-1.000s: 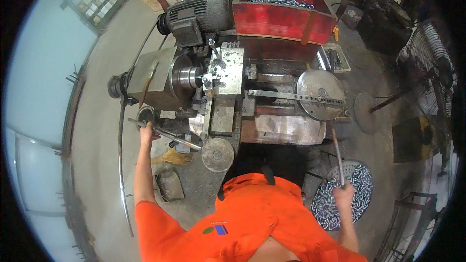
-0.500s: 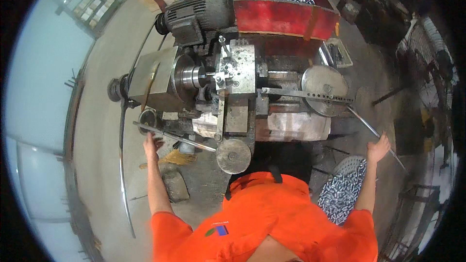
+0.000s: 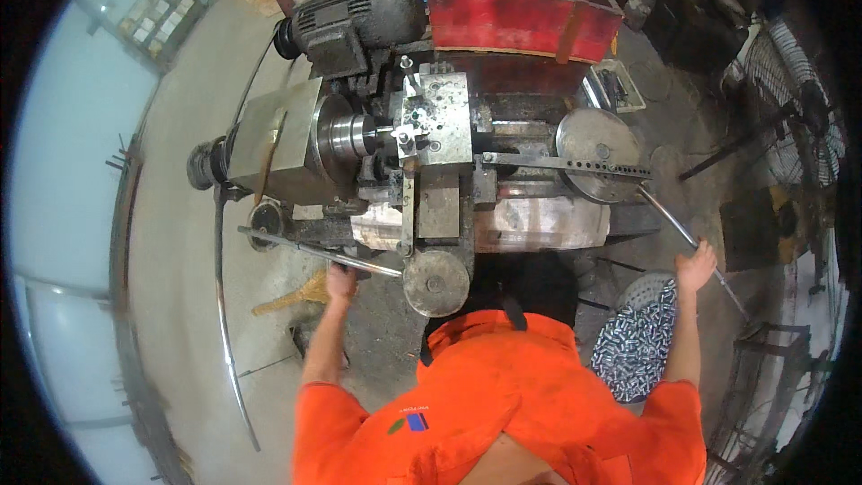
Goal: The person operates a metal turning machine, repeatedly inserting small metal pieces into the chuck, engaging the cutting tool with levers, and removing finished parts. The person places the finished parts into a red bin and occasionally inspects them by hand.
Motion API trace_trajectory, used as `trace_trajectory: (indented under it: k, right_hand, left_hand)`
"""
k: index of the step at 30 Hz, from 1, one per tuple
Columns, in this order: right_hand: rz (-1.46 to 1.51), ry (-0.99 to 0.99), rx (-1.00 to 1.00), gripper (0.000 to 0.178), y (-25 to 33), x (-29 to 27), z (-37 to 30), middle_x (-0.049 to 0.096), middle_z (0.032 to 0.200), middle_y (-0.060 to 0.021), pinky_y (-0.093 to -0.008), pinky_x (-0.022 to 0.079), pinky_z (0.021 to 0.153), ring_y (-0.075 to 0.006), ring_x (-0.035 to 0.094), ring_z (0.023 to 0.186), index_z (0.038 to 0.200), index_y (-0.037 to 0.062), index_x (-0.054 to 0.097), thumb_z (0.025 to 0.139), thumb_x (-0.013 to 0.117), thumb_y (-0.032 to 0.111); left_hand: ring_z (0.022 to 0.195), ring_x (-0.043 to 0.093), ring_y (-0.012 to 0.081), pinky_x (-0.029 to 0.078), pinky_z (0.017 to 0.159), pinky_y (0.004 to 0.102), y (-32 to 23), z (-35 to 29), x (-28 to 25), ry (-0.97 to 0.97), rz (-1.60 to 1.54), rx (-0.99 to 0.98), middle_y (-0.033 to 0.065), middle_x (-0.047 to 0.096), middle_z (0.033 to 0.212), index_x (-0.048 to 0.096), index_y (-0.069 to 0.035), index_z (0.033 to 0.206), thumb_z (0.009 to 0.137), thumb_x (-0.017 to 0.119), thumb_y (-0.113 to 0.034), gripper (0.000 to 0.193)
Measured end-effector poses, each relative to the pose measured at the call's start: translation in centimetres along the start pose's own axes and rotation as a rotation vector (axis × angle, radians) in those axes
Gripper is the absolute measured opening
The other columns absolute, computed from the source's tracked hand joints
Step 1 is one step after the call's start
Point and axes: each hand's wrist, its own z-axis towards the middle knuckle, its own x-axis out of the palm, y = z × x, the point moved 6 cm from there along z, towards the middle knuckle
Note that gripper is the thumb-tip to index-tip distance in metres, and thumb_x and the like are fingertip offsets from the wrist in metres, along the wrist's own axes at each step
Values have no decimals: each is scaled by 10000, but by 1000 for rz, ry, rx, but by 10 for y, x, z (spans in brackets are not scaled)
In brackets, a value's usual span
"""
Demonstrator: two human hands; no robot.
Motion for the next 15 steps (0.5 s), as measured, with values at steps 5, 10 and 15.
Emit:
trace_trajectory:
  k: [5,10,15]
  right_hand:
    - [279,154,17,563,-19,9,16,611,929,-139,-379,447,825,-296,582,832,1128,11,597,578,602,133]
    - [846,260,121,497,25,-21,59,650,1016,-106,-288,466,802,-183,602,899,1139,-10,603,652,501,-2]
    - [1186,98,-424,449,209,-108,97,441,600,24,-217,347,529,-65,394,570,1000,30,680,588,503,4]
  left_hand:
    - [991,598,342,486,827,432,-10,-1,-47,289,531,136,174,619,1068,552,-61,1113,813,554,-512,542]
    - [969,607,336,488,806,425,-32,-31,-70,237,285,27,196,630,1010,565,-50,1134,834,553,-456,504]
    - [890,622,342,484,766,420,-24,-38,-163,180,-36,103,213,641,925,593,-60,1113,804,607,-349,424]
